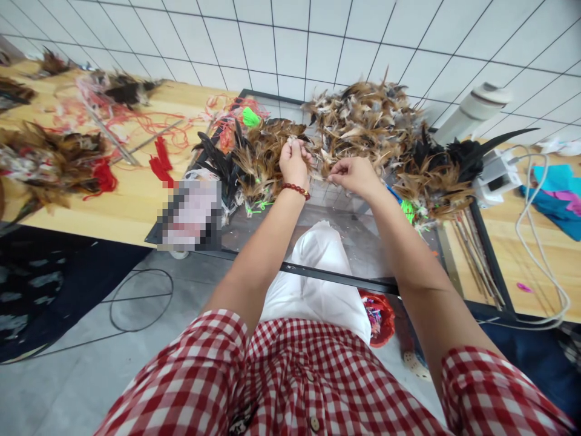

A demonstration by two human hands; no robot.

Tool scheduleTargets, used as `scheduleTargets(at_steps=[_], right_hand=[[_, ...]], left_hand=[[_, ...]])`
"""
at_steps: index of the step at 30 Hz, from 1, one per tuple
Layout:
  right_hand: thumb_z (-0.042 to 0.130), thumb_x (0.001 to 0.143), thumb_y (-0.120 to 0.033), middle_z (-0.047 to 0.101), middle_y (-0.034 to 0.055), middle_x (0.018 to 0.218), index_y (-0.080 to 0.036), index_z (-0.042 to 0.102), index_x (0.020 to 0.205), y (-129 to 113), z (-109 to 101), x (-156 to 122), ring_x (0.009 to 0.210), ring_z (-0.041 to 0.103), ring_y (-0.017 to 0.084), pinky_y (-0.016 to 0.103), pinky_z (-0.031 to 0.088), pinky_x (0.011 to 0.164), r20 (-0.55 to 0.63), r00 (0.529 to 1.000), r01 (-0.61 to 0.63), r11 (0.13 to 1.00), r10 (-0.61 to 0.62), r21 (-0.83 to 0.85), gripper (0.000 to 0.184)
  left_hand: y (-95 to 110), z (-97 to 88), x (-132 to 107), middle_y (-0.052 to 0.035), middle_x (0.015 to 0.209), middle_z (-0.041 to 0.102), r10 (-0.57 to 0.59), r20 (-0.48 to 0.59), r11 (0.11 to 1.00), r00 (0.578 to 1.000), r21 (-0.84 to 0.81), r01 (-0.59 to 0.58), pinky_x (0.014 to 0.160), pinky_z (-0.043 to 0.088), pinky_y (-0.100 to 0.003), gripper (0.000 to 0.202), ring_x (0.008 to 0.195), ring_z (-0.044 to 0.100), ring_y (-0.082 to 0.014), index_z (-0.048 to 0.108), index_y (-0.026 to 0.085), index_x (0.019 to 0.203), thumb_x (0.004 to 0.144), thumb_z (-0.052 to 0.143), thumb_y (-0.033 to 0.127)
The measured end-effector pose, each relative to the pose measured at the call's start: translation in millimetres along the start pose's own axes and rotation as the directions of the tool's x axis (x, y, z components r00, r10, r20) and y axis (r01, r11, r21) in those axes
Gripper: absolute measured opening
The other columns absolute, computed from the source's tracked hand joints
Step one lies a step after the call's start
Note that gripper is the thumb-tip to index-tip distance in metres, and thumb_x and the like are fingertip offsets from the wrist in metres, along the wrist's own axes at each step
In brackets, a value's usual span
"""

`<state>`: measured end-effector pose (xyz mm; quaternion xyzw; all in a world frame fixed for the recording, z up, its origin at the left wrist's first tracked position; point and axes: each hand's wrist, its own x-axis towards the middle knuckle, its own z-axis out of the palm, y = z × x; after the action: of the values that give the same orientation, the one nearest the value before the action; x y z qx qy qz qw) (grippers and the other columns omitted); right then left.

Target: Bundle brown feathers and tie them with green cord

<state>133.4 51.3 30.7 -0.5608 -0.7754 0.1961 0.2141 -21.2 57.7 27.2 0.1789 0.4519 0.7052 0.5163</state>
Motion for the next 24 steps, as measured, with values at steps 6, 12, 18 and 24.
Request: scheduleTargets(at_steps=[6, 12, 18, 24], right_hand=[[0.065, 0.086, -0.035, 0.073, 0.0117, 0.104, -0.021, 0.079, 0.103, -3.3, 26.9, -1.4, 0.098, 0.064, 0.028, 0.039, 0.049, 0.084, -0.116, 0.987, 0.082, 0.973, -0.108, -0.214, 0.027], [0.057, 0.091, -0.032, 0.068, 0.0085, 0.089, -0.019, 0.071, 0.082, 11.7, 30.9, 10.9, 0.087, 0.06, 0.023, 0.036, 0.047, 0.081, -0.305, 0.948, 0.085, 0.996, -0.093, -0.037, 0.021], [0.054, 0.096, -0.041, 0.062, 0.0023, 0.08, -0.02, 0.061, 0.082, 8.9, 26.2, 12.0, 0.077, 0.055, 0.017, 0.032, 0.045, 0.076, -0.388, 0.919, 0.17, 0.959, -0.072, 0.225, 0.026], [0.055, 0.097, -0.044, 0.061, 0.0027, 0.081, -0.021, 0.061, 0.082, 4.9, 26.5, 9.8, 0.078, 0.055, 0.017, 0.032, 0.046, 0.076, -0.417, 0.899, 0.224, 0.958, -0.132, 0.18, 0.028]], left_hand=[[5.2, 0.5, -4.0, 0.0072, 0.059, 0.044, -0.025, -0.033, 1.0, 0.999, -0.004, 0.024, 0.044, 0.027, -0.018, 0.023, 0.043, 0.031, -0.0038, 0.061, 0.022, 0.093, 0.107, 0.045, 0.031], [-4.1, 1.3, -9.6, 0.0077, 0.061, 0.045, -0.07, 0.04, 0.997, 0.997, 0.037, 0.069, 0.044, 0.023, -0.016, 0.024, 0.043, 0.032, -0.0015, 0.061, 0.02, 0.091, 0.101, 0.058, 0.041], [-13.5, 4.8, -15.4, 0.0067, 0.062, 0.05, -0.123, 0.142, 0.988, 0.982, 0.106, 0.109, 0.044, 0.023, -0.015, 0.025, 0.044, 0.035, -0.0015, 0.063, 0.019, 0.091, 0.097, 0.064, 0.044], [-18.8, 6.7, -16.9, 0.0063, 0.064, 0.052, -0.116, 0.198, 0.985, 0.973, 0.145, 0.088, 0.046, 0.027, -0.016, 0.023, 0.047, 0.039, -0.0012, 0.066, 0.018, 0.09, 0.094, 0.07, 0.039]])
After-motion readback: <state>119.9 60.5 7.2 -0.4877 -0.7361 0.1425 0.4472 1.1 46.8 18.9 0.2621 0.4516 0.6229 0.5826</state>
